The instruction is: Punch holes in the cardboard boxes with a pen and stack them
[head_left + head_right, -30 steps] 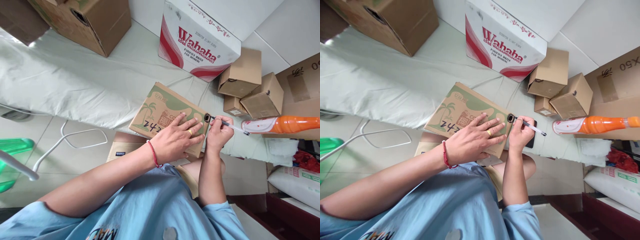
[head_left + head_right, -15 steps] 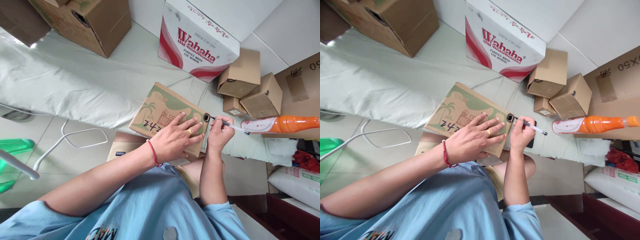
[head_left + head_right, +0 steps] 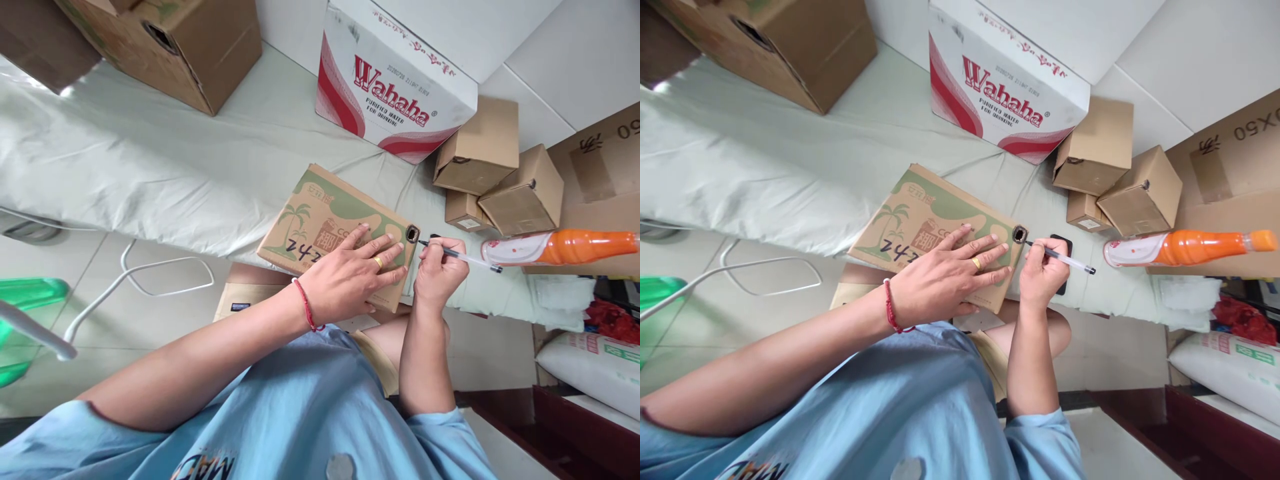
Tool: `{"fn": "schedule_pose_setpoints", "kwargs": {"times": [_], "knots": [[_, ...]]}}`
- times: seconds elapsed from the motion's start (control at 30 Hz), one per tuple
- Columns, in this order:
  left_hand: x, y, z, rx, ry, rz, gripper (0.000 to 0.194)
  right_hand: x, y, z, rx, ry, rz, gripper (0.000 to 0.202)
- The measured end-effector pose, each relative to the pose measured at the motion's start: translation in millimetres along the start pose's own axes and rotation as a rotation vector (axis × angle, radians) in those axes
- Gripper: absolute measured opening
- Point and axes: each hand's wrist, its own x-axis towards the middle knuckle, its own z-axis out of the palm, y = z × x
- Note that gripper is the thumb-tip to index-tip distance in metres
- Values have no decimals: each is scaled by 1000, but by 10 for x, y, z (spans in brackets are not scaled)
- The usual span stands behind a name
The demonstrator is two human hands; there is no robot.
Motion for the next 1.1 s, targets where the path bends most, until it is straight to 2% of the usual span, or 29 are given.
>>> {"fn": "schedule_pose_setpoints", "kwargs": {"times": [0.37, 0.47, 0.53, 0.6, 0.67, 0.73, 0.8, 0.87, 0.9, 1.0, 1.1], "knots": [[-7, -2, 24, -2, 42, 9, 88, -100, -49, 57, 51, -87, -13, 12], [-11, 3, 7, -12, 23, -2, 88, -69, -60, 77, 147, -84, 59, 18], [-14, 5, -4, -23, 9, -10, 88, 0, -27, 49, 264, -35, 122, 26], [-16, 5, -8, -33, 5, -16, 87, 89, 69, -23, 359, 19, 182, 36], [-14, 2, -7, -40, 0, -23, 87, 161, 238, -128, 378, 5, 280, 46], [-6, -1, -5, -40, -10, -31, 88, 183, 456, -234, 249, -165, 432, 54], [5, -2, -4, -38, -13, -40, 88, 143, 677, -312, 51, -409, 551, 59], [13, -2, -2, -35, -7, -47, 87, 67, 858, -351, -85, -571, 583, 60], [15, -1, 2, -35, -3, -48, 87, 30, 926, -360, -117, -589, 570, 59], [8, -1, 16, -31, 3, -49, 87, -28, 1051, -398, -205, -484, 489, 58], [-7, -4, 20, -27, -5, -56, 89, -19, 1122, -502, -329, -264, 394, 64]]}}
